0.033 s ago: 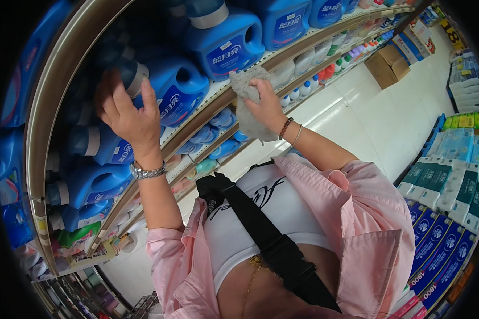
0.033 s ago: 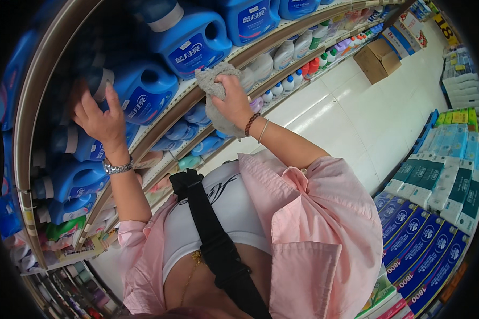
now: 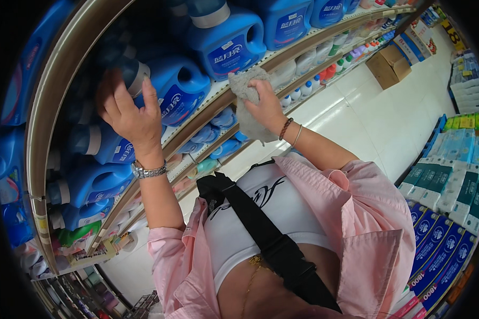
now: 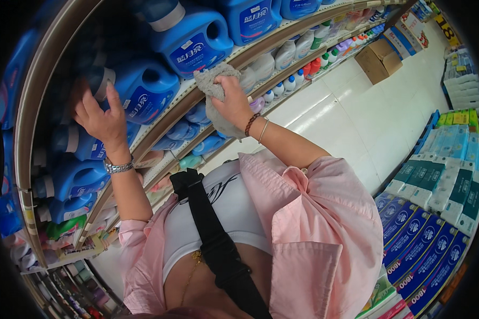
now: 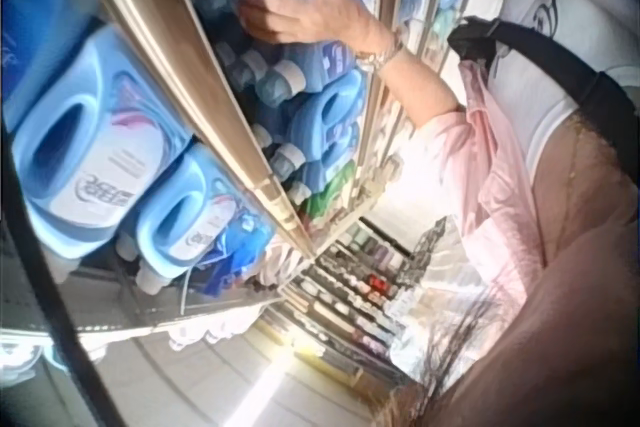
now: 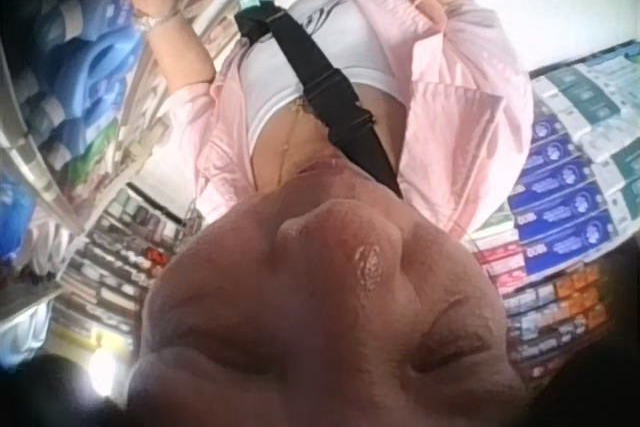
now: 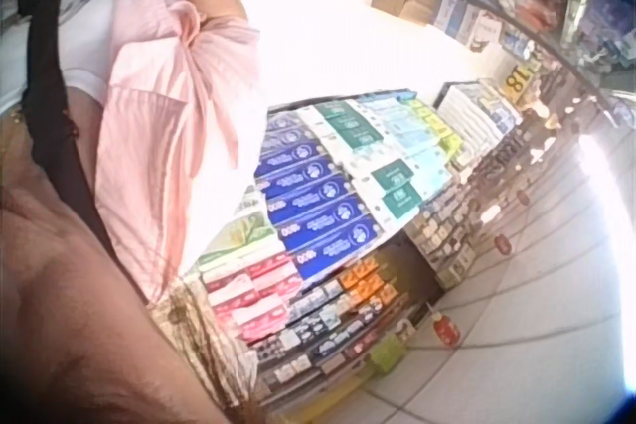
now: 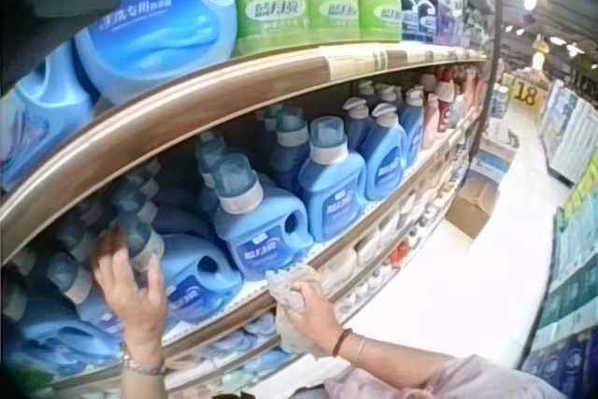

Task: The person wipes the surfaces of store shelves and the labels of various products using a gray cloth. They handle packages of tissue paper, small bottles, and large blue detergent jugs, moving them to clean behind them and then placing them back on the shelves.

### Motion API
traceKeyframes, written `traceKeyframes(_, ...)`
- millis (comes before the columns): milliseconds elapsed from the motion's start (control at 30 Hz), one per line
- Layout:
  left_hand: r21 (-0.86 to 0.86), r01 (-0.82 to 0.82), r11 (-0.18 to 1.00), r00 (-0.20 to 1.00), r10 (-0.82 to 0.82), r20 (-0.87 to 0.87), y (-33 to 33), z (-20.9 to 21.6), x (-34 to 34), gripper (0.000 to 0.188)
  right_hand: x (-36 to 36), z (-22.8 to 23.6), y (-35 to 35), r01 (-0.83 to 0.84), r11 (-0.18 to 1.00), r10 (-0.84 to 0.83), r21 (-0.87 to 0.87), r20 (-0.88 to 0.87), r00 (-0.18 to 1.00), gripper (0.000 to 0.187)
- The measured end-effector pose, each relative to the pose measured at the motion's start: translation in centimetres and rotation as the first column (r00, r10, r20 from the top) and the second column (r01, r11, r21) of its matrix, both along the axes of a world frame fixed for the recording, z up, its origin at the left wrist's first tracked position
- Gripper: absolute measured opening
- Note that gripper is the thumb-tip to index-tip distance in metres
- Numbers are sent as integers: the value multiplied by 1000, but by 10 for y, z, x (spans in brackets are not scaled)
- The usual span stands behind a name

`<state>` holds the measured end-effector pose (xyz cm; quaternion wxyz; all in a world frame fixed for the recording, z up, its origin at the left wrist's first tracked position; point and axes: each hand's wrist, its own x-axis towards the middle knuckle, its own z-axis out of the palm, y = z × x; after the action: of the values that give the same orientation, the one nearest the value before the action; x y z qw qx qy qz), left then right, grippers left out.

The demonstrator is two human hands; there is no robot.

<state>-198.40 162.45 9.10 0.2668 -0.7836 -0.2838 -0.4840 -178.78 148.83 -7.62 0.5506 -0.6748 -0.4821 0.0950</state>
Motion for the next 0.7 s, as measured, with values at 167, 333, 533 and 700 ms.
traceKeyframes(167, -25, -53, 998, 998, 54, 19, -7, 3, 6, 46, 0, 3, -1, -112, 991, 115, -70, 31, 993, 41)
traceKeyframes(333, -32, -172, 984, 985, 172, -8, -11, 9, 9, 45, 32, 17, -2, -336, 935, 336, -111, -21, 942, 40)
traceKeyframes(533, 11, -109, 994, 985, 109, -135, -44, 22, 57, 51, 91, 42, -21, -278, 951, 268, -135, -85, 960, 40)
traceKeyframes(700, -385, 421, 821, 899, -434, 58, -69, 41, 172, 54, 162, 54, -31, -163, 985, 168, -54, 122, 978, 46)
